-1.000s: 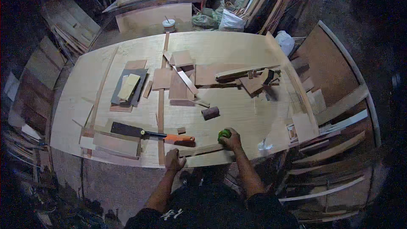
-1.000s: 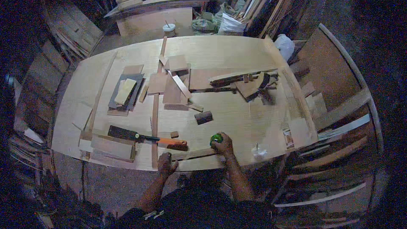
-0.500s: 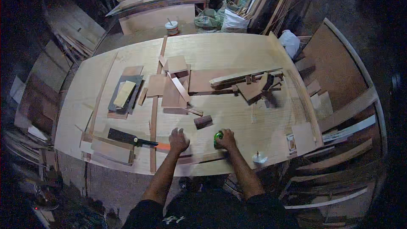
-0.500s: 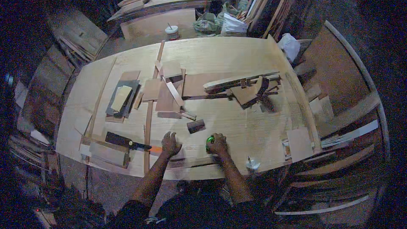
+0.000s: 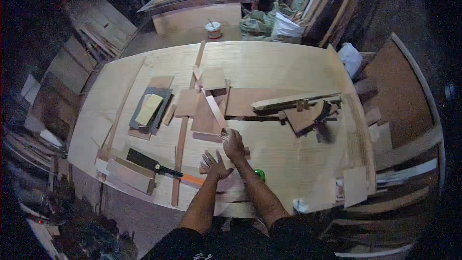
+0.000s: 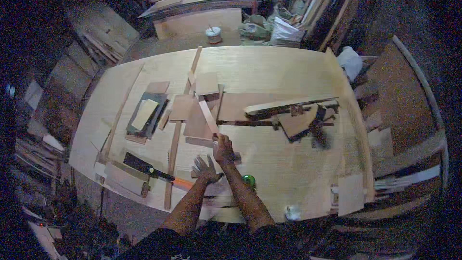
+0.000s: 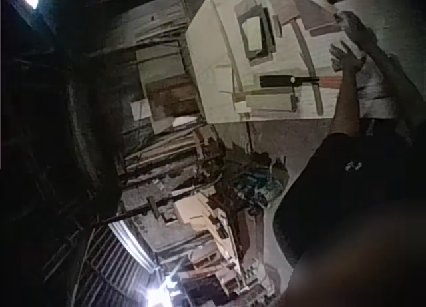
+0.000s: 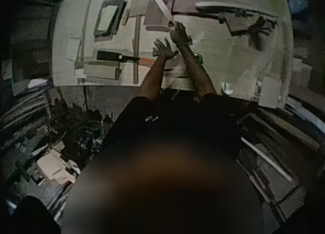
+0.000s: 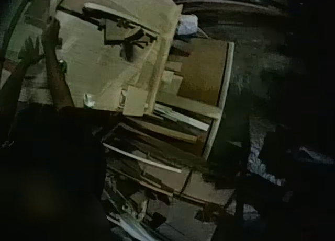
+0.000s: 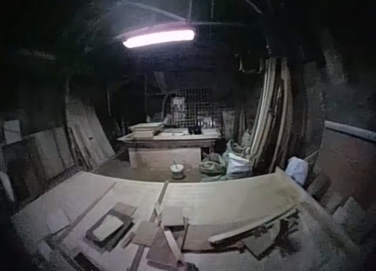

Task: Measuring and cutting a piece of wood using a hand saw on a workshop bench.

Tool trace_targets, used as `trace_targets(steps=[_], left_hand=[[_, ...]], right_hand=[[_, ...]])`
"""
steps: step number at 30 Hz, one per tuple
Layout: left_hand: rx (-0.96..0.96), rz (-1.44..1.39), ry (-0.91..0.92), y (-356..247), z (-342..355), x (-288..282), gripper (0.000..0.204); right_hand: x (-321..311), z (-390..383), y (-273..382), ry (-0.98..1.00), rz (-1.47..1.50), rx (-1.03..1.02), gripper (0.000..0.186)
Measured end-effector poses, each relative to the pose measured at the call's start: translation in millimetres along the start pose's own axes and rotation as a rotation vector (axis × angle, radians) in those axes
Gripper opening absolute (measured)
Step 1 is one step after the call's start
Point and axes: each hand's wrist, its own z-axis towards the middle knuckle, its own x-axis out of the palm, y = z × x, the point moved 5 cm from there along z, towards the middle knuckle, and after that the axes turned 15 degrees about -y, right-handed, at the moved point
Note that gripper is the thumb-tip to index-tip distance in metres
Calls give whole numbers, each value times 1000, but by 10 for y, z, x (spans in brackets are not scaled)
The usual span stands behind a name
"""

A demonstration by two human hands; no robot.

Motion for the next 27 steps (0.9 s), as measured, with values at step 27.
trace_targets(steps=[27], left_hand=[[18,-57,21,530,186,522,116]], right_hand=[[-515,-792,525,676,820,719,29]])
